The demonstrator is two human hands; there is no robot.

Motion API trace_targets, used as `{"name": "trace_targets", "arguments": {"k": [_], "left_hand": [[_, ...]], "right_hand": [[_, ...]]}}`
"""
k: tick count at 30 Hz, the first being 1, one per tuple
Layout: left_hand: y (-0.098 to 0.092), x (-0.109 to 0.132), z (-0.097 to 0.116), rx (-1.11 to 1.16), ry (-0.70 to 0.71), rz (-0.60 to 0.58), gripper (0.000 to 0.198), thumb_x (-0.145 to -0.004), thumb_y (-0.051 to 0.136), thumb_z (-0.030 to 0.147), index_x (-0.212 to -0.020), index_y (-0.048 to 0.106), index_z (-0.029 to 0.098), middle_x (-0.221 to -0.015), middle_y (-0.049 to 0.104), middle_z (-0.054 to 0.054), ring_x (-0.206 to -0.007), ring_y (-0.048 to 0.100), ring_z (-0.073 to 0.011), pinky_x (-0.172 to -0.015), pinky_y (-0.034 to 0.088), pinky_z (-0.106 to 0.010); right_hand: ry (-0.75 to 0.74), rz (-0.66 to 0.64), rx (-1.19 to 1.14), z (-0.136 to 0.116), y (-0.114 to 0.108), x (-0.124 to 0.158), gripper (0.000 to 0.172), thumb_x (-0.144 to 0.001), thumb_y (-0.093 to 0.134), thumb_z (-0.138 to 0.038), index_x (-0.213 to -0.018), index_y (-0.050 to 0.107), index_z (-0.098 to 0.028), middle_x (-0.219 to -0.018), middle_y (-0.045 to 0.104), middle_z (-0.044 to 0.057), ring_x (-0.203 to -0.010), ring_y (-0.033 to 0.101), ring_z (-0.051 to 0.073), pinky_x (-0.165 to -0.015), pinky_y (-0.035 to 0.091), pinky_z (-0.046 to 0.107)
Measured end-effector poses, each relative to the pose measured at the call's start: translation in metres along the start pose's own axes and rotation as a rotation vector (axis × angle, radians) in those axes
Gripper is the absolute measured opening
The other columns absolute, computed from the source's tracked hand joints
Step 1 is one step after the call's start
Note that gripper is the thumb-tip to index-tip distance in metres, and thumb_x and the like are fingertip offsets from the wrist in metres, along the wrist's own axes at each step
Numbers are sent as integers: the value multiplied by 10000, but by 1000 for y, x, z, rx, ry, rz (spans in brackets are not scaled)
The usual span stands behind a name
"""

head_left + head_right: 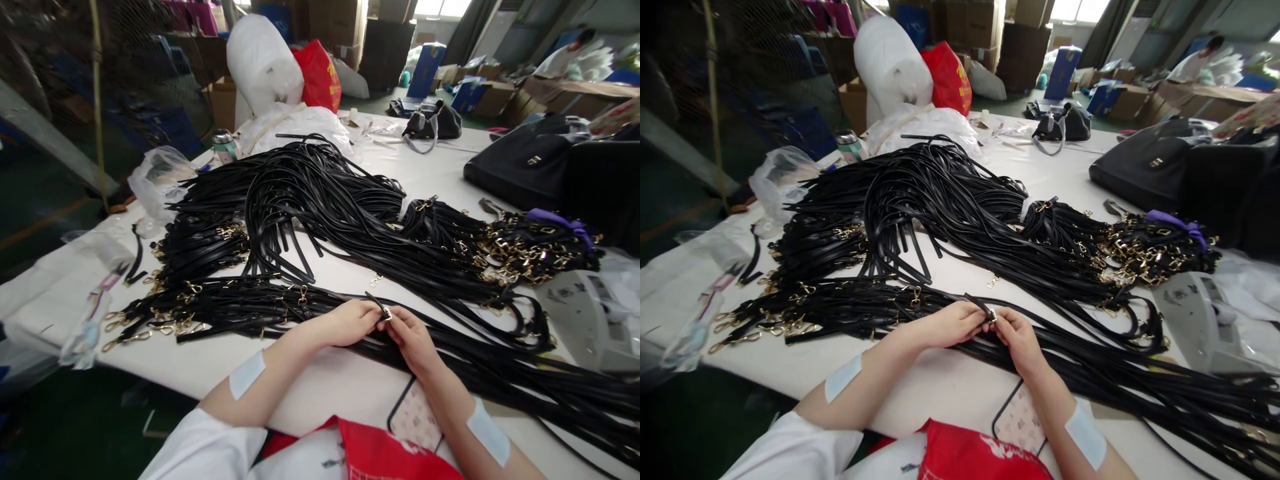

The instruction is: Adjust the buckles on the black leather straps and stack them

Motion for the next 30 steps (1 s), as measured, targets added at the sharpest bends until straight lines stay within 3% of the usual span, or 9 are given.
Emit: {"name": "trace_targets", "arguments": {"k": [3,6,7,9,11,14,18,25,30], "left_hand": [[7,3,9,-215,86,139,314,-929,385,274,-730,601,165,-713,636,-23,-654,554,-141,-647,425,-252],[19,6,9,-421,113,217,279,-923,415,279,-805,645,174,-833,692,-63,-730,598,-185,-677,425,-281],[23,6,9,-476,123,232,285,-929,412,288,-821,650,175,-843,696,-72,-733,603,-193,-677,422,-287],[27,7,7,-547,139,248,314,-943,399,312,-808,646,175,-808,690,-74,-710,601,-196,-660,409,-288],[27,6,5,-537,140,233,324,-945,399,314,-766,632,177,-744,671,-55,-670,585,-182,-631,388,-278],[23,3,3,-420,149,175,286,-924,423,267,-738,620,178,-706,650,-24,-652,567,-156,-614,369,-254],[21,-1,-1,-370,167,164,270,-914,435,264,-732,613,173,-675,617,-8,-616,521,-138,-592,344,-245],[24,-5,-4,-399,133,190,268,-909,454,272,-728,622,170,-668,617,-14,-593,493,-136,-570,323,-248],[24,-5,-4,-383,101,199,277,-910,462,280,-711,619,168,-635,597,-2,-555,459,-124,-545,295,-247]], "right_hand": [[-201,-3,216,-15,7,9,537,-795,690,-560,-1204,636,-216,-1079,677,80,-928,598,216,-836,490,339],[-392,31,497,-30,17,22,393,-920,561,-479,-1229,629,-246,-1253,618,88,-1180,539,257,-1044,400,414],[-420,81,526,-34,16,27,335,-972,473,-445,-1171,655,-246,-1233,628,86,-1177,546,250,-1044,402,420],[-469,226,520,-39,9,36,380,-1021,344,-404,-1047,684,-236,-1175,645,83,-1145,565,238,-1027,411,424],[-502,384,489,-41,-3,44,412,-1019,335,-428,-973,688,-221,-1127,654,83,-1099,583,237,-999,419,422],[-409,513,397,-34,-21,50,450,-993,369,-510,-952,694,-201,-972,694,74,-889,639,216,-844,477,375],[-243,502,211,-19,-29,47,471,-956,424,-573,-952,689,-182,-777,717,61,-675,660,198,-691,504,343],[-213,487,66,-16,-24,44,471,-950,442,-577,-939,678,-169,-685,716,59,-599,685,201,-590,524,326],[-233,503,78,-15,-26,45,471,-953,429,-581,-919,676,-182,-703,729,62,-618,701,218,-618,535,348]]}}
Point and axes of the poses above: each hand's wrist, its own x-axis away from the middle knuckle, its own y-axis out of the palm, z = x × y, the point moved 4 cm from there along -x, towards the middle knuckle
